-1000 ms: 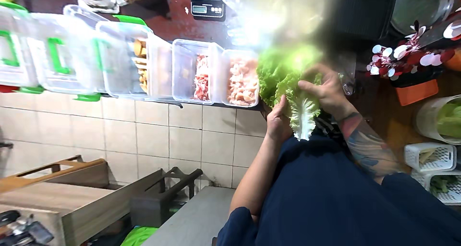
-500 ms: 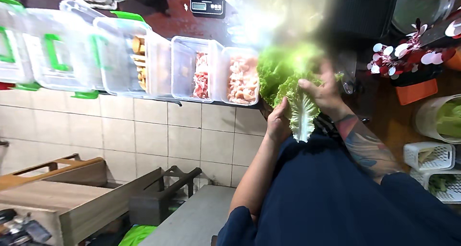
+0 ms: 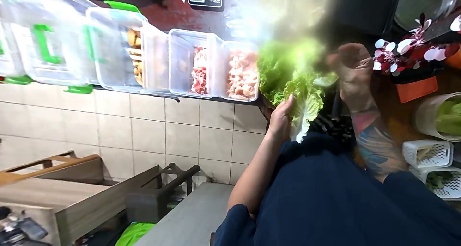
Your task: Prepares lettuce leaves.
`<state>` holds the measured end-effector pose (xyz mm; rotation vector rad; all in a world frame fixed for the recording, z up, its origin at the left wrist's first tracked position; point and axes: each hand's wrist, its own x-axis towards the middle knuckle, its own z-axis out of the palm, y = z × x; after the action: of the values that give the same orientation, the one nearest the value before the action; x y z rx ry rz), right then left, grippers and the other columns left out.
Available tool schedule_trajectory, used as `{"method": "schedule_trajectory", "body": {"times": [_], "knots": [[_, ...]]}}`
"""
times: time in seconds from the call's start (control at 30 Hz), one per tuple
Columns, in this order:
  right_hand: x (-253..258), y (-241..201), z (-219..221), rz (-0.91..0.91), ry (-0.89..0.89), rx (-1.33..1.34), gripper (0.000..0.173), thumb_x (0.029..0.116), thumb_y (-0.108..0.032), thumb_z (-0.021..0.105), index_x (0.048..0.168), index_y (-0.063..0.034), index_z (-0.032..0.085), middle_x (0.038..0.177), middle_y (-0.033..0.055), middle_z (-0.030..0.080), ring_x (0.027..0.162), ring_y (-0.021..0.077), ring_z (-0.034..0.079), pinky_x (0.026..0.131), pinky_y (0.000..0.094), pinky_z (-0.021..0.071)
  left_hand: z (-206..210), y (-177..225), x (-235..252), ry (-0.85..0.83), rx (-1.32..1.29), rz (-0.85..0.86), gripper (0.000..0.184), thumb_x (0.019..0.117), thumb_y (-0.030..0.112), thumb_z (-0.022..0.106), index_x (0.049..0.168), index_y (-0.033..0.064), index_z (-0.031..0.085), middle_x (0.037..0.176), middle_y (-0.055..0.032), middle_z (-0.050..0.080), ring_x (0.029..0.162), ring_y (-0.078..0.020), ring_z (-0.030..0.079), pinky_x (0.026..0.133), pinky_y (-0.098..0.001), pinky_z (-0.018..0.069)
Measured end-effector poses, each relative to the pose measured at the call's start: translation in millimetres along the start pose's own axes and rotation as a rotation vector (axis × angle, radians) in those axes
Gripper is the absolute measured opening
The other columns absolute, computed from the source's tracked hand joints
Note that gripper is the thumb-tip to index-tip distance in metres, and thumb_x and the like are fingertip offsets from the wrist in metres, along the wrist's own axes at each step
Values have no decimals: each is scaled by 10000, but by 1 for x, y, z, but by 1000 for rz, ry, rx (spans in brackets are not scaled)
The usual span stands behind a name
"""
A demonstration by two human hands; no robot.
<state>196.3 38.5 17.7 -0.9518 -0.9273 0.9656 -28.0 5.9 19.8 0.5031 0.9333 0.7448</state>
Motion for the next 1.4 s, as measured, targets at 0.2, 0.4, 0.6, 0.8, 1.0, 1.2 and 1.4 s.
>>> {"method": "schedule_trajectory", "body": {"times": [0.2, 0.4, 0.6, 0.8, 1.0, 1.2, 1.4], "knots": [[6, -26, 14, 202, -589, -469, 956, 712, -257, 940, 1519, -77, 459, 1497, 70, 537, 1295, 182, 581, 1063, 369, 535, 3, 4, -6, -76, 233, 76, 368, 1111, 301, 385, 1246, 59, 627, 1047, -47, 721, 961, -125, 700, 879, -368, 600], [8, -1, 7, 217, -735, -214, 292, 840, -36, 816, 1104, 17, 706, 1040, 82, 740, 958, 136, 713, 902, 326, 612, -1, 14, -8, -183, 242, 34, 325, 1095, 265, 397, 1126, 87, 667, 966, -10, 728, 886, -89, 700, 815, -323, 605], [2, 11, 12, 194, -369, -316, 217, 1008, -77, 625, 1201, 18, 648, 1001, 62, 727, 845, 102, 702, 803, 291, 615, -4, 6, 2, -173, 169, 15, 344, 1113, 276, 376, 1212, 74, 636, 1031, -45, 723, 954, -130, 703, 868, -365, 602], [9, 18, 3, 34, -55, -181, 489, 1027, 56, 399, 1501, 70, 283, 1360, 200, 614, 1214, 301, 650, 1044, 450, 556, 5, 6, 10, 62, -62, 8, 408, 1107, 392, 393, 1322, 94, 570, 1156, -91, 697, 1074, -202, 682, 934, -443, 578], [-31, 7, 22, 202, -145, -92, 887, 964, -308, 700, 1574, -6, 133, 1530, 156, 459, 1284, 290, 587, 1004, 446, 571, 16, 16, 11, 28, -365, 150, 415, 1128, 389, 279, 1366, 133, 502, 1240, -108, 655, 1190, -246, 635, 1017, -514, 529], [-76, -11, 54, 363, -139, -191, 867, 896, -16, 739, 1563, -99, 193, 1385, 95, 564, 1102, 232, 667, 846, 355, 623, 15, 20, 17, -35, -409, 254, 463, 1128, 398, 210, 1333, 118, 516, 1229, -118, 648, 1186, -254, 626, 1027, -515, 514], [-66, 18, 47, 269, 11, -79, 609, 923, -9, 723, 1436, 4, 395, 1073, 136, 720, 925, 230, 726, 828, 387, 634, 6, 20, 23, -64, -466, 302, 479, 1126, 434, 188, 1363, 130, 472, 1289, -124, 615, 1245, -270, 592, 1060, -547, 487]]}}
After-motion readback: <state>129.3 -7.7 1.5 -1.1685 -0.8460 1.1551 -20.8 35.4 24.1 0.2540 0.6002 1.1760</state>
